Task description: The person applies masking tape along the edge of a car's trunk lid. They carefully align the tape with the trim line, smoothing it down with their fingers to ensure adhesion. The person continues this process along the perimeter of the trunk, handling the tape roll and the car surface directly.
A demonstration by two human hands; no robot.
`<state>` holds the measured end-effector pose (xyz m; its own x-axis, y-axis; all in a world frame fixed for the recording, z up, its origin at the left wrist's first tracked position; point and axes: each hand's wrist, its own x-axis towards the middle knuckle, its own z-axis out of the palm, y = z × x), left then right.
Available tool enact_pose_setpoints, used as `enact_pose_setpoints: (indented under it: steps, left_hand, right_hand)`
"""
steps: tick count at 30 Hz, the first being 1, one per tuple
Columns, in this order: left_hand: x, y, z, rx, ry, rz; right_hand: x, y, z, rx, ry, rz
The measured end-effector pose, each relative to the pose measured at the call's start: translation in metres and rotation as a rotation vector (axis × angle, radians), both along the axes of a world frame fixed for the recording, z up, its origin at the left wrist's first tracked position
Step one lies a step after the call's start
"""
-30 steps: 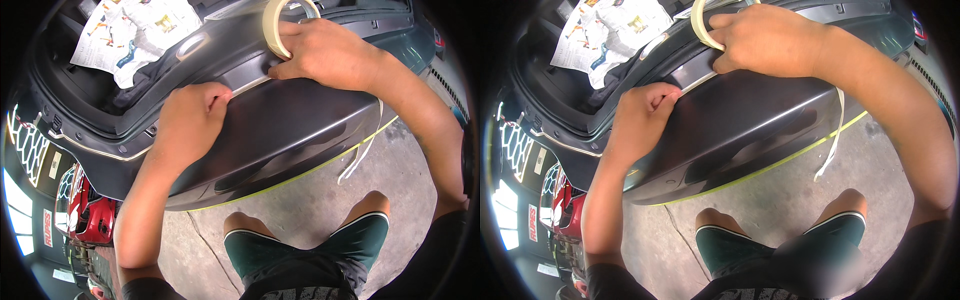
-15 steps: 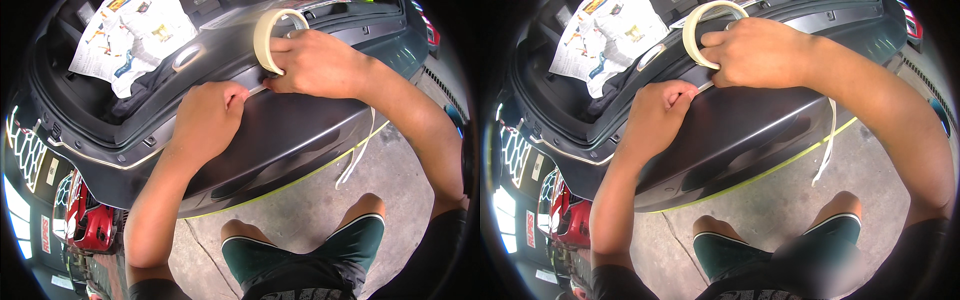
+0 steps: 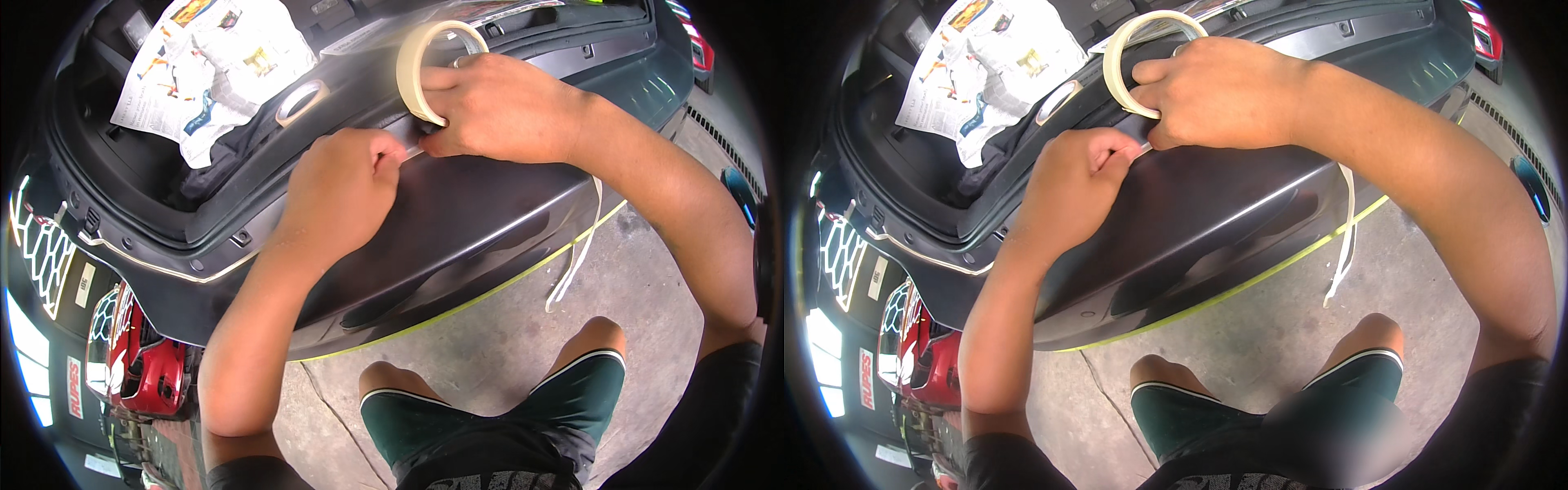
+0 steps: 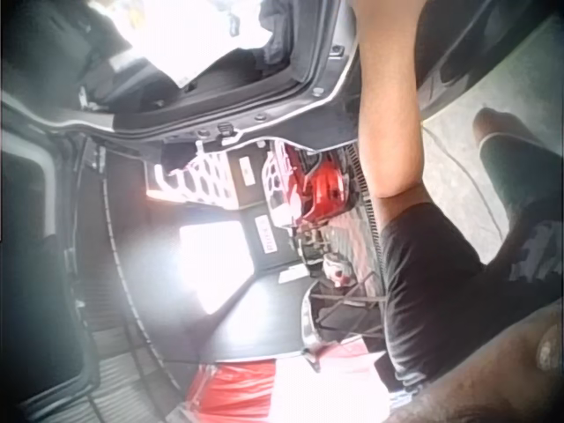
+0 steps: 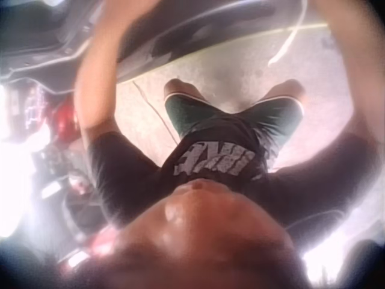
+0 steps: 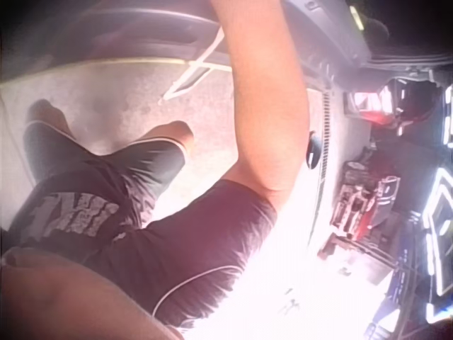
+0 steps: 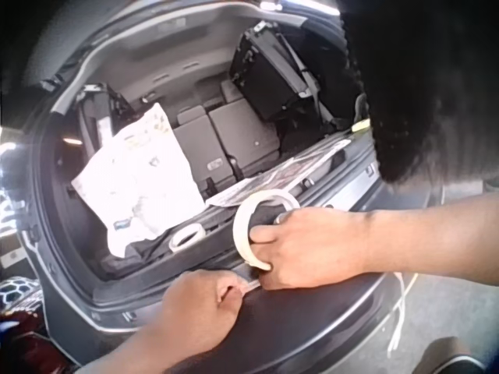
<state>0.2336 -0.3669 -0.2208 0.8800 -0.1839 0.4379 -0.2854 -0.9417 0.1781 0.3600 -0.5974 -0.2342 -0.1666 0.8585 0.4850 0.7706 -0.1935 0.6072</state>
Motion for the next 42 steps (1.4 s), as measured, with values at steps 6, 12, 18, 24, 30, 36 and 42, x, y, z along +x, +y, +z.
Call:
enact_pose_setpoints:
  steps: [6,12,18,24,30,36,42]
  left_hand:
    - [-0.032,0.012,0.016,0.106,0.099,0.194]
    - [-0.006,-0.01,0.006,0.051,0.032,0.09]
    - [-0.058,0.053,0.014,0.115,0.075,0.229]
    - [-0.095,0.088,0.012,0.097,0.011,0.301]
    - [-0.071,0.078,-0.003,0.213,-0.221,0.117]
    - [-0.054,0.068,-0.005,0.361,-0.249,0.024]
    - [-0.049,0.059,0.003,0.56,-0.212,0.047]
  right_hand:
    - [0.001,-0.002,-0.005,0.031,0.02,-0.009]
    - [0.001,0.0,-0.002,0.005,0.035,0.02]
    - [-0.002,-0.002,-0.001,-0.048,0.023,-0.06]
    - [0.002,-0.006,0.002,0.064,0.312,-0.021]
    - [-0.018,0.001,0.018,0.164,0.503,-0.265]
    - [-0.013,-0.006,0.008,0.229,0.472,-0.247]
    - [-0.009,-0.004,0.003,0.248,0.374,-0.146]
